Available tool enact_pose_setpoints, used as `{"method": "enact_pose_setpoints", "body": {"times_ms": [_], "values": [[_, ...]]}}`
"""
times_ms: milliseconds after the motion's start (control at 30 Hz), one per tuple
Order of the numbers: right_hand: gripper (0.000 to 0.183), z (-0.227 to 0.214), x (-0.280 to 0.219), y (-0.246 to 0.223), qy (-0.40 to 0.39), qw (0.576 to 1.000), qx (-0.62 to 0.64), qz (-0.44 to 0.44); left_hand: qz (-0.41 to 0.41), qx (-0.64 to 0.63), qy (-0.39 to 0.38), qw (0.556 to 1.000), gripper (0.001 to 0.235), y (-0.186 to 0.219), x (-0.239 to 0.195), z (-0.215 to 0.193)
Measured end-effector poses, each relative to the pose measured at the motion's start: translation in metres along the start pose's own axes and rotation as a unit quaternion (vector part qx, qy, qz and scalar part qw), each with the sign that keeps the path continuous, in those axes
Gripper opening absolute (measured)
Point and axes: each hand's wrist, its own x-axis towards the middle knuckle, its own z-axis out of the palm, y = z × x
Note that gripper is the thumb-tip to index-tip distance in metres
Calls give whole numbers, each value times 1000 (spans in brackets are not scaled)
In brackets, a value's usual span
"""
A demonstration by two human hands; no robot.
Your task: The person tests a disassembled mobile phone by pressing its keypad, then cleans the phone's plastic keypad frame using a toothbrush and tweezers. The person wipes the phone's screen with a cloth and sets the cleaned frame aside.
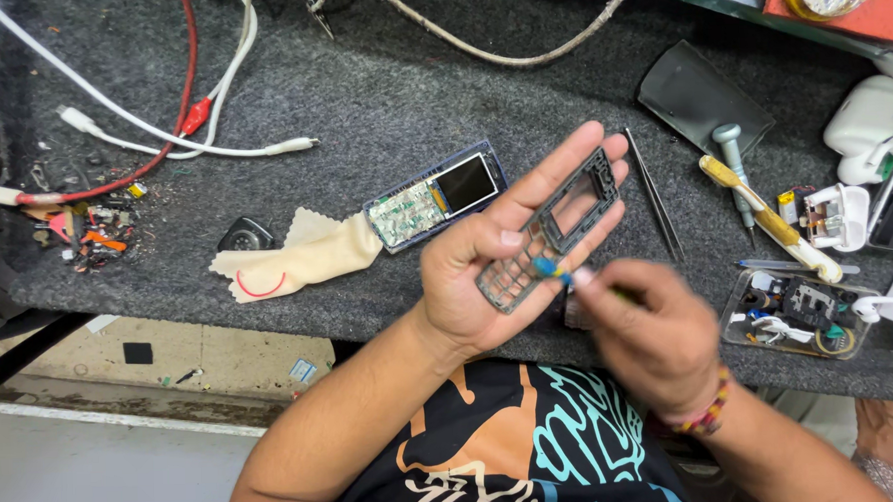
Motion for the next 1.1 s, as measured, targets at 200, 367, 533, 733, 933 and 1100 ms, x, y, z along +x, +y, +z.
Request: {"method": "enact_pose_setpoints", "body": {"times_ms": [200, 367, 533, 733, 933, 1100], "values": [[40, -5, -4, 11, -23, 997, 60, 31, 17, 89, -9, 996, 98, -1, -3, 1], [37, -3, -7, 17, -16, 999, 40, 6, 8, 107, -15, 994, 96, 3, -5, -1], [33, -12, 2, 32, 27, 997, 69, 2, -40, -30, 20, 999, 96, 2, -1, -2], [33, -22, 12, 35, -49, 997, 35, -39, -65, -49, 44, 996, 97, 5, 0, -3], [30, -49, 13, 46, -178, 983, 21, 39, -4, 7, 43, 999, 96, 10, -2, -2], [24, -84, -14, 52, -48, 962, -236, 130, 2, -18, 29, 999, 94, 9, 0, 1]]}}
